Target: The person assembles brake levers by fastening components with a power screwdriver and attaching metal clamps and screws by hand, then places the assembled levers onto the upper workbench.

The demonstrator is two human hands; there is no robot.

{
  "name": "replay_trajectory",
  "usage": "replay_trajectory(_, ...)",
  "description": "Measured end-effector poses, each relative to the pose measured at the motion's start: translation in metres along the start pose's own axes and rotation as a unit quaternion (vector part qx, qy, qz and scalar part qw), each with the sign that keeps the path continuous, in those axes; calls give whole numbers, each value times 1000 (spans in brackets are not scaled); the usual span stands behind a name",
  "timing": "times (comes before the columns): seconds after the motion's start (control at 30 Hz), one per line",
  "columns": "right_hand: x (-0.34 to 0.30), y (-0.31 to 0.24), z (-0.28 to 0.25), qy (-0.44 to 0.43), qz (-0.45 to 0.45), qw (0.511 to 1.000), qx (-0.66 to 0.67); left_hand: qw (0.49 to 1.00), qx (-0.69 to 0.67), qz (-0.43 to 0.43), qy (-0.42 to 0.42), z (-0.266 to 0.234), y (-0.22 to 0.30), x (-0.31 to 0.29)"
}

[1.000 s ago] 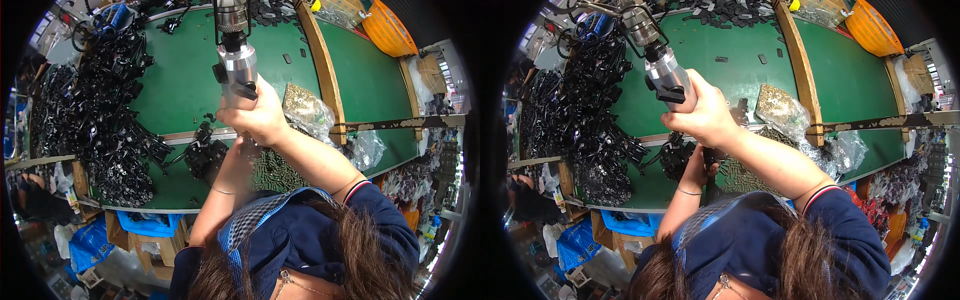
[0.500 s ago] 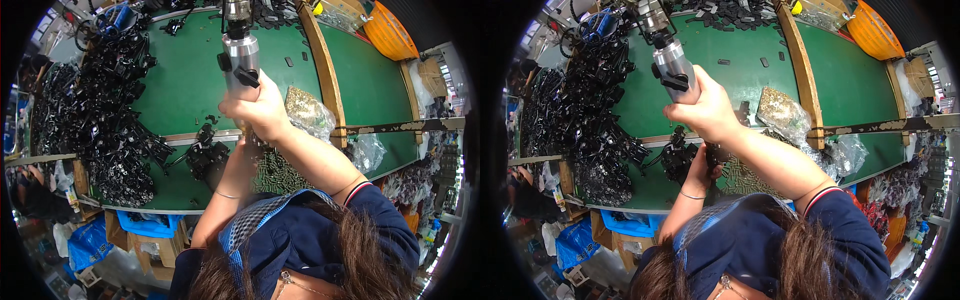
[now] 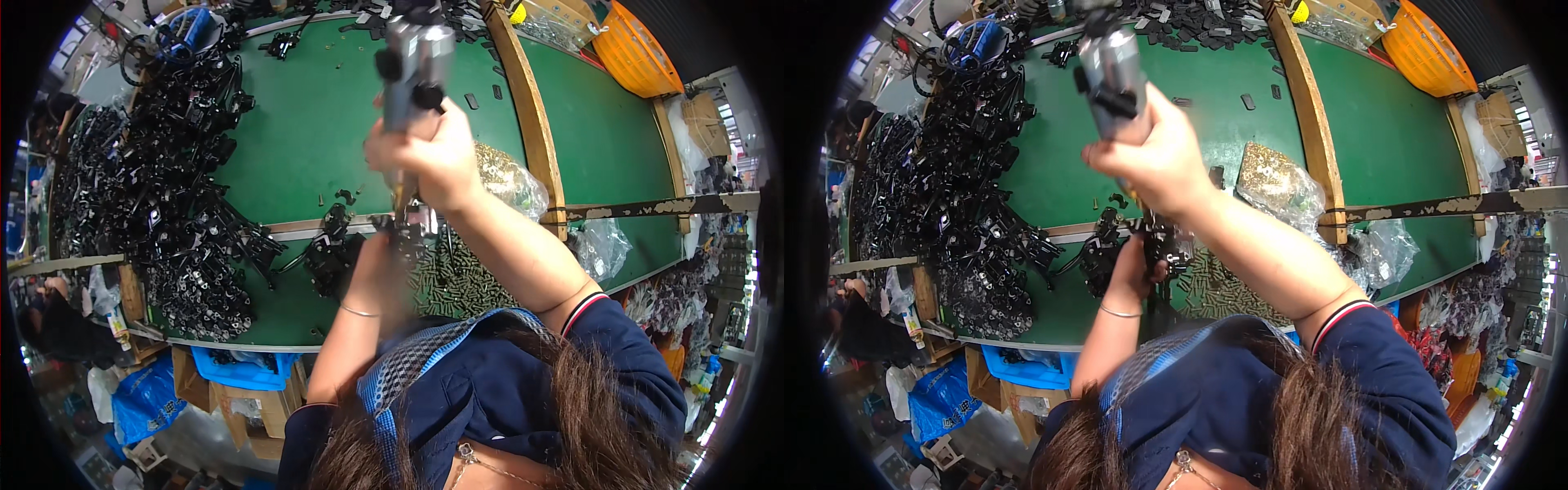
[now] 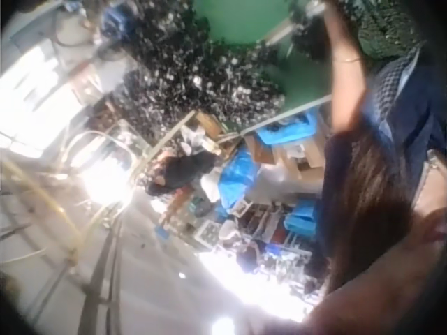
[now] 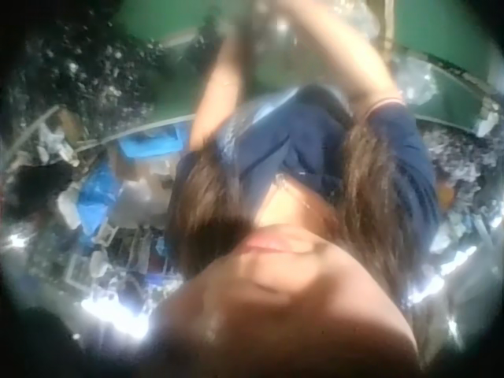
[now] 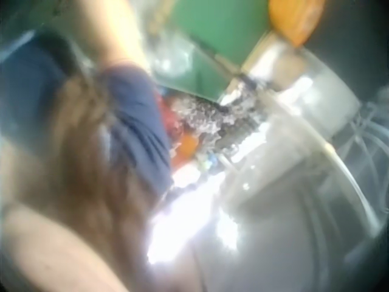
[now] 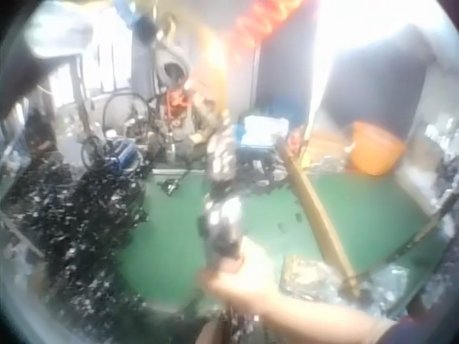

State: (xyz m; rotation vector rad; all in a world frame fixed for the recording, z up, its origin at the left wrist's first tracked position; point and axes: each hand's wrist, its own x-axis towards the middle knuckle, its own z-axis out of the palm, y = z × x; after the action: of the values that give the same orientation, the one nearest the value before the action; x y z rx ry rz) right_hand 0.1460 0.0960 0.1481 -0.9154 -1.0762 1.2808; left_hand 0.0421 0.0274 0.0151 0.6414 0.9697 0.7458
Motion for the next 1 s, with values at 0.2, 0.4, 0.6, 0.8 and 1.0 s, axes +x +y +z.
replay_trajectory(0.2,15,-14,-22,49,-81,994,-55,942,271,48,192,-86,13,47)
replay_trajectory(0.4,5,2,-35,42,-67,986,-146,746,612,144,220,-79,35,46)
replay_trajectory(0.6,12,-6,-50,55,-85,975,-198,750,601,137,238,-80,50,59)
replay_trajectory(0.8,17,-18,-73,88,-142,941,-294,586,718,117,356,-81,64,87)
replay_trajectory(1.0,15,-12,-88,100,-93,951,-279,707,629,324,15,28,-29,120)
